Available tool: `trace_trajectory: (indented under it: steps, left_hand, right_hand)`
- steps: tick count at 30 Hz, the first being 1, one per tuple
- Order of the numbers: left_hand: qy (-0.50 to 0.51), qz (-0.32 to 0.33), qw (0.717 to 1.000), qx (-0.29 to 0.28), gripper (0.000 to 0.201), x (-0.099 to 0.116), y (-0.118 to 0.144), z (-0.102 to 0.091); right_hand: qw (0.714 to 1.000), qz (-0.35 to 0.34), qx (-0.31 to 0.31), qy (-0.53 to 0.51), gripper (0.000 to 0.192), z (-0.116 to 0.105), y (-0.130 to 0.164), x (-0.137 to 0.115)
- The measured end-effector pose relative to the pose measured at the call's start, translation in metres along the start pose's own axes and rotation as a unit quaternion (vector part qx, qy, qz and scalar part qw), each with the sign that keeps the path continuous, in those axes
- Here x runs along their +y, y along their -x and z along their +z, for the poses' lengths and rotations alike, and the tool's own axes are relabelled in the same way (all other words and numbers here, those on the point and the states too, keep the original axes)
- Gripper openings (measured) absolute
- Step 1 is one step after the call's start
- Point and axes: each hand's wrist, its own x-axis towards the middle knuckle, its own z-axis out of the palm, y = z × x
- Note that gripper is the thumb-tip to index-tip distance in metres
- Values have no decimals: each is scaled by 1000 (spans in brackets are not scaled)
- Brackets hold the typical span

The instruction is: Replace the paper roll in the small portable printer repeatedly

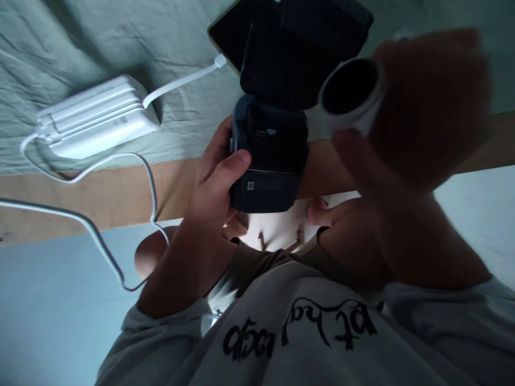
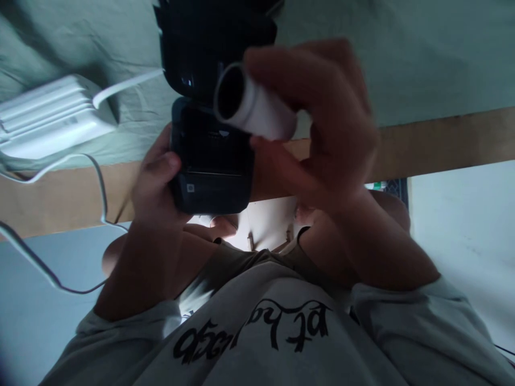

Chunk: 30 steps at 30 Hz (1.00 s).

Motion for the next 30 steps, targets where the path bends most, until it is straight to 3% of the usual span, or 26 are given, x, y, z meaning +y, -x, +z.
trace_trajectory:
  steps: [3,7,13,17,24,27,30]
  left_hand:
    - [17,28,999,-23,20,-1,1,-1]
    - [32,57,997,-34,21,-4,0,-2]
    - [-5,28,999,-17,29,-2,0,-4]
    - [-9,19,1000,-10,27,-3,1,-5]
    - [-7,58,997,-49,40,-11,-2,-14]
    - [-23,42,997,-64,44,-10,-4,-17]
    - [-45,59,996,-43,50,-12,-6,-20]
  right_hand:
    - [998,-60,-30,3,31,13,-1,-7]
    - [996,-32,-62,53,15,26,-3,-13]
    - [992,-19,-74,100,7,29,-5,-18]
    - [989,-39,-67,127,12,29,-3,-19]
    - [985,-151,-84,29,13,32,6,-19]
    - [991,-131,-29,-5,14,31,6,-16]
    - [996,-46,69,-13,15,30,6,-5]
